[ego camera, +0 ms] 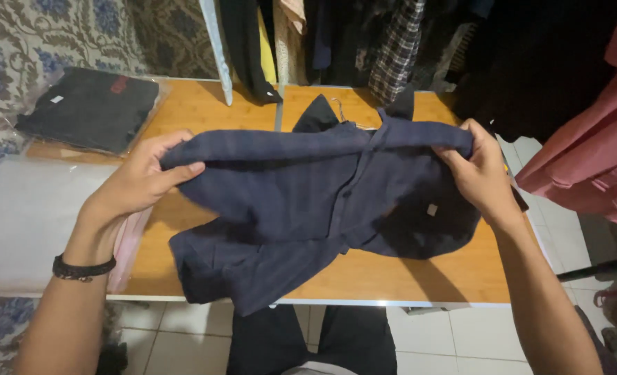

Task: Unpacking a shirt from a plastic bag and placing it on a hanger.

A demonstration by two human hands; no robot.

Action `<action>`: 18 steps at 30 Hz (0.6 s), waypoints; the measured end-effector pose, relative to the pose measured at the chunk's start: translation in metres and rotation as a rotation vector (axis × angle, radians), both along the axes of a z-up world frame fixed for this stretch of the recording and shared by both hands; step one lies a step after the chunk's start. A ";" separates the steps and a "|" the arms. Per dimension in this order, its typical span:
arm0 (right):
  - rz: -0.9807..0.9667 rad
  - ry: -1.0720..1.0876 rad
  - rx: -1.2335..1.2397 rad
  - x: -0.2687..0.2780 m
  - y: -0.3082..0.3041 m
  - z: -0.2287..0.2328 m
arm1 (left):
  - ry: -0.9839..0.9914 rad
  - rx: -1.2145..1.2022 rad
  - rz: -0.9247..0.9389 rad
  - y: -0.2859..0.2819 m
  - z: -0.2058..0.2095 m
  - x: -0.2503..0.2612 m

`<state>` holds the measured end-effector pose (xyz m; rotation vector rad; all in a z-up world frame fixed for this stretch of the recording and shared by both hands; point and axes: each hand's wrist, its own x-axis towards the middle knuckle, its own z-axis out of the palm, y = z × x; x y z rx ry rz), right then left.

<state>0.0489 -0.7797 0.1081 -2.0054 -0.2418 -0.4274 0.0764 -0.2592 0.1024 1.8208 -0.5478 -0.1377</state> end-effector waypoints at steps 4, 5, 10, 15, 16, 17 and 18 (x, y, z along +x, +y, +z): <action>0.069 0.133 -0.121 0.004 -0.017 0.018 | -0.076 -0.226 -0.065 0.021 0.020 -0.016; 0.159 0.225 -0.163 0.002 -0.022 0.026 | -0.116 -0.233 -0.108 0.032 0.023 -0.021; 0.396 0.426 -0.127 0.001 -0.100 0.042 | -0.104 -0.200 -0.121 0.049 0.077 -0.075; 0.820 0.155 0.068 0.029 -0.171 0.041 | -0.058 -0.291 -0.224 0.036 0.094 -0.065; 0.819 0.153 0.066 0.031 -0.152 0.042 | -0.062 -0.292 -0.226 0.034 0.089 -0.055; 0.775 0.193 -0.083 0.033 -0.132 0.041 | -0.042 -0.306 -0.165 0.032 0.084 -0.046; 0.728 0.232 -0.230 0.034 -0.113 0.040 | -0.022 -0.320 -0.104 0.030 0.079 -0.038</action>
